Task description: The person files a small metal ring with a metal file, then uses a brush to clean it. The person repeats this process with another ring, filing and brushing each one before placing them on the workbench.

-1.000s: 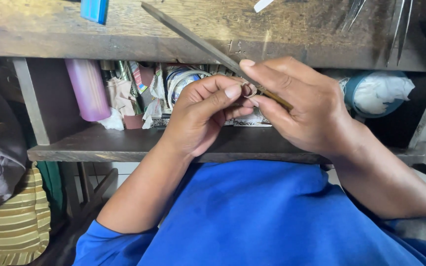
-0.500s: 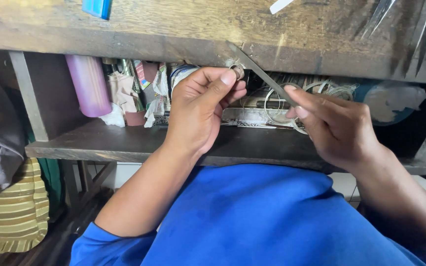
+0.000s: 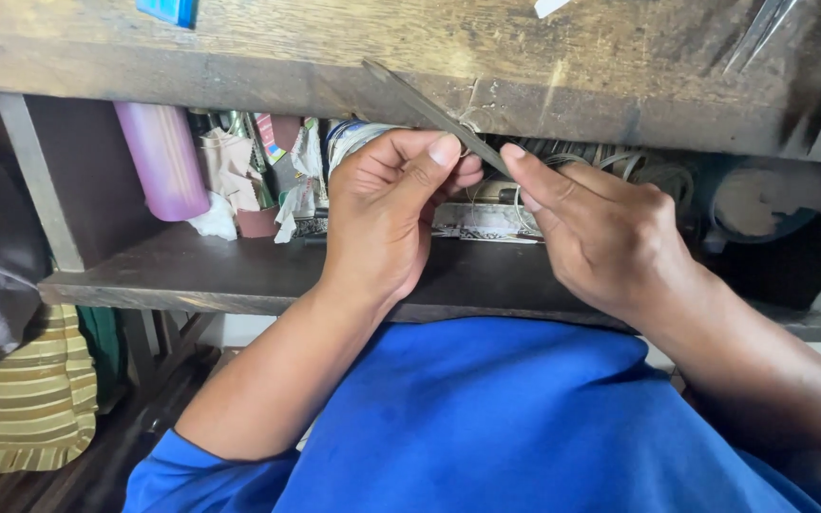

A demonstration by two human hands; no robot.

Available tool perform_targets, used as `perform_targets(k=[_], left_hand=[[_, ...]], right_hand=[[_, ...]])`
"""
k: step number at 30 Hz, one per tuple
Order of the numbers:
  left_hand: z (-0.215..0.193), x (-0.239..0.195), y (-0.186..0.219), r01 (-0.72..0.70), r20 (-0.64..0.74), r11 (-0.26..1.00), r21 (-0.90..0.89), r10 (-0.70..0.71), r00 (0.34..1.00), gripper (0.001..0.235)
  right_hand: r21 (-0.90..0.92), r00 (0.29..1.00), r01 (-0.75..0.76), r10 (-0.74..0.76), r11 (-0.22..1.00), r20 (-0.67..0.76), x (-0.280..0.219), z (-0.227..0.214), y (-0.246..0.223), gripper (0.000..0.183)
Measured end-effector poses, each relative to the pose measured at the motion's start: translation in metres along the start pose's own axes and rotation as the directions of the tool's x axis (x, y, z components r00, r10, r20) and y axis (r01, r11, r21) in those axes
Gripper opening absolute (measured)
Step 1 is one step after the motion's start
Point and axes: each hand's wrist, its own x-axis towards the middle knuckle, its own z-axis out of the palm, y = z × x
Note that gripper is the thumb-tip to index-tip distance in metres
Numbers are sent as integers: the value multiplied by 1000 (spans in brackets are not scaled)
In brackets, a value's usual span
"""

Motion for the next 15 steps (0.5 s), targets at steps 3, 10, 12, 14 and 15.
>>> perform_targets(k=[3, 10, 12, 14, 15], left_hand=[[0, 0, -1, 15, -2, 1000, -14, -15, 1000, 10], [-4, 1, -2, 39, 25, 998, -48, -38, 999, 8], [-2, 2, -2, 24, 6, 999, -44, -23, 1000, 10], [-1, 0, -2, 27, 7, 998, -50, -27, 1000, 9], [-1, 1, -2, 35, -1, 998, -59, -35, 999, 9]], right_hand=[[65, 1000, -23, 23, 998, 4, -9, -3, -2, 36], [-33, 999, -37, 38, 999, 17, -18, -1, -1, 35], [-124, 999, 16, -20, 992, -28, -1, 5, -2, 30], [-87, 1000, 0, -3, 996, -31, 0, 3, -6, 31], [-47, 1000, -16, 15, 999, -25, 2, 2, -8, 31]])
